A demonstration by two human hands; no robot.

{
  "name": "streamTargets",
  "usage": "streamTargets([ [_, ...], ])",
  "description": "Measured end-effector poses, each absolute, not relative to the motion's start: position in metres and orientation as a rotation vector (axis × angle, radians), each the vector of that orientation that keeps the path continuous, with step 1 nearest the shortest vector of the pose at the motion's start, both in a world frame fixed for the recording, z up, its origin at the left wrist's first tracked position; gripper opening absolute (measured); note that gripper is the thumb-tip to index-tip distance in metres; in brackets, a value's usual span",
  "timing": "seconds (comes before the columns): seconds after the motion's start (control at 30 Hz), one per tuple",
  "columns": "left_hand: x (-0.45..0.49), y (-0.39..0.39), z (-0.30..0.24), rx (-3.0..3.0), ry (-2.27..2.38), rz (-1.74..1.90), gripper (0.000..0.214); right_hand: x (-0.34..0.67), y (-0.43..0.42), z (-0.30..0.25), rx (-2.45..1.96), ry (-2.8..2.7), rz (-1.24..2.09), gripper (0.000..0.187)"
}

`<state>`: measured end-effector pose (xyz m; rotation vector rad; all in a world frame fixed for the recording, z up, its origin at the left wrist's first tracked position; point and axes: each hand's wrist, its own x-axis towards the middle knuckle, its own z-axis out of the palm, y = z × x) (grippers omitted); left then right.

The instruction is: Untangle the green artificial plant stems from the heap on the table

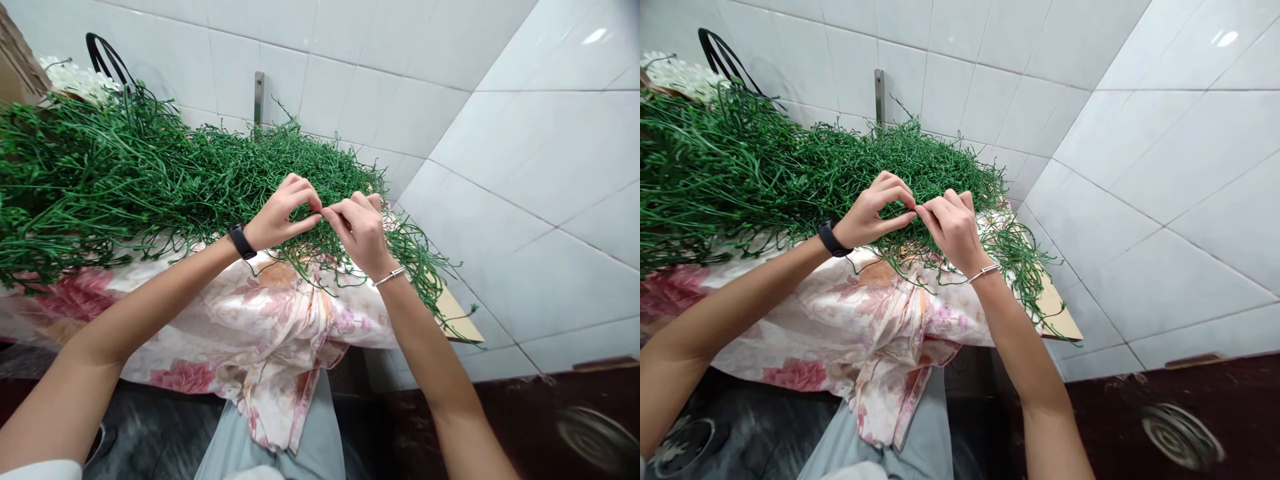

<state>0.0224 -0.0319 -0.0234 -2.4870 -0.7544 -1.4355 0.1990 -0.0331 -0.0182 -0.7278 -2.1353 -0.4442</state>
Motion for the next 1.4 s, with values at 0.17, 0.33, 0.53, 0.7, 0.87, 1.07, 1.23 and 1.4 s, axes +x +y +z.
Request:
streamTargets([
  [0.17, 0.025, -0.033, -0.025, -2.475, -0.712, -1.471, 0.008, 0.196, -0.034, -0.02, -0.789, -2.135, -0.143, 0.03],
  [0.33, 0.023, -0.033, -0.024, -2.501, -0.758, -1.472, 0.007, 0.196, -0.034, -0.02, -0.776, -2.14, -0.17, 0.026],
  [0.53, 0.016, -0.03, -0.022, -2.544, -0.796, -1.55, 0.013, 0.198, -0.031, -0.022, -0.715, -2.14, -0.426, 0.024],
  [0.7, 0.017, -0.031, -0.021, -2.573, -0.8, -1.508, 0.018, 0.201, -0.028, -0.022, -0.677, -2.124, -0.656, 0.015],
  [0.87, 0.019, -0.035, -0.02, -2.524, -0.765, -1.479, 0.014, 0.2, -0.033, -0.02, -0.694, -2.124, -0.423, 0.017],
  [1.07, 0.023, -0.034, -0.024, -2.444, -0.758, -1.476, 0.008, 0.205, -0.034, -0.016, -0.804, -2.003, 0.035, 0.026],
  [1.23, 0.02, -0.029, -0.025, -2.366, -0.866, -1.691, 0.009, 0.213, -0.026, -0.009, -0.98, -1.821, -0.138, 0.023],
  [1.4, 0.017, -0.024, -0.025, -2.372, -0.985, -2.077, 0.011, 0.22, -0.021, -0.005, -1.201, -1.901, -0.112, 0.021],
])
